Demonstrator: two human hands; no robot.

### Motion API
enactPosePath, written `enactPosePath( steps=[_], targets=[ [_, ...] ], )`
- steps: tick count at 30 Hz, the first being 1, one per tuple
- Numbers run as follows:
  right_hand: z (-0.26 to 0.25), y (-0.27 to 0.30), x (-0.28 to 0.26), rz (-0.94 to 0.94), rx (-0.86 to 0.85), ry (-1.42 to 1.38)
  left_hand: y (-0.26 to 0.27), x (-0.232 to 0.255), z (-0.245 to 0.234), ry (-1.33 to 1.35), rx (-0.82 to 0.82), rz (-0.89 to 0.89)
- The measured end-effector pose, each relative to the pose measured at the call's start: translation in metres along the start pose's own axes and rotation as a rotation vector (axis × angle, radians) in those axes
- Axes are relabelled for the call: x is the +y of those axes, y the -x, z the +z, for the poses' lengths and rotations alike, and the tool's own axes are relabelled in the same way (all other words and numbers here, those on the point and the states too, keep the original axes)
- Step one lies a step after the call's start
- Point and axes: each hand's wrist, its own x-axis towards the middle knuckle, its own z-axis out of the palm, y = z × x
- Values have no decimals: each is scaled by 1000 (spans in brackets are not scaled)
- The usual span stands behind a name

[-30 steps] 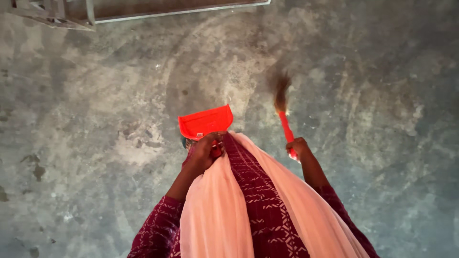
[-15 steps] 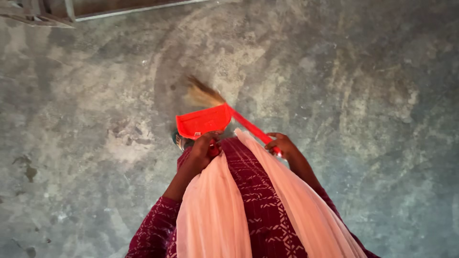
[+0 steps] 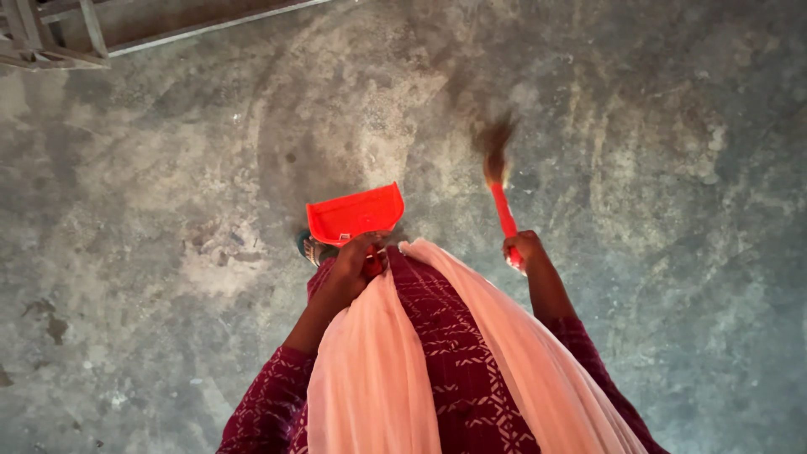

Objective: The person sweeps a concrete floor using a broom and a dustpan, collecting debris into the dustpan.

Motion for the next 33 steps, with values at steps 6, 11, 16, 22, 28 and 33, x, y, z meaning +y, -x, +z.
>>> enactPosePath(
  steps=[6,11,16,22,28,33],
  targets=[
    [44,-7,15,83,-174,76,9,-11,-4,20,30,-24],
    [55,-9,13,250,-348,-181,21,-18,-10,-27,162,-36],
    [29,10,25,92,-394,-218,45,-23,-32,-307,-143,274],
    [60,36,51,36,-144,28,54,-8,-37,-1,74,11],
    [148,48,72,-52,-171,389,80,5,-82,54,92,-4],
    [217,61,86,46,-318,398,108,19,-115,14,144,61]
  ],
)
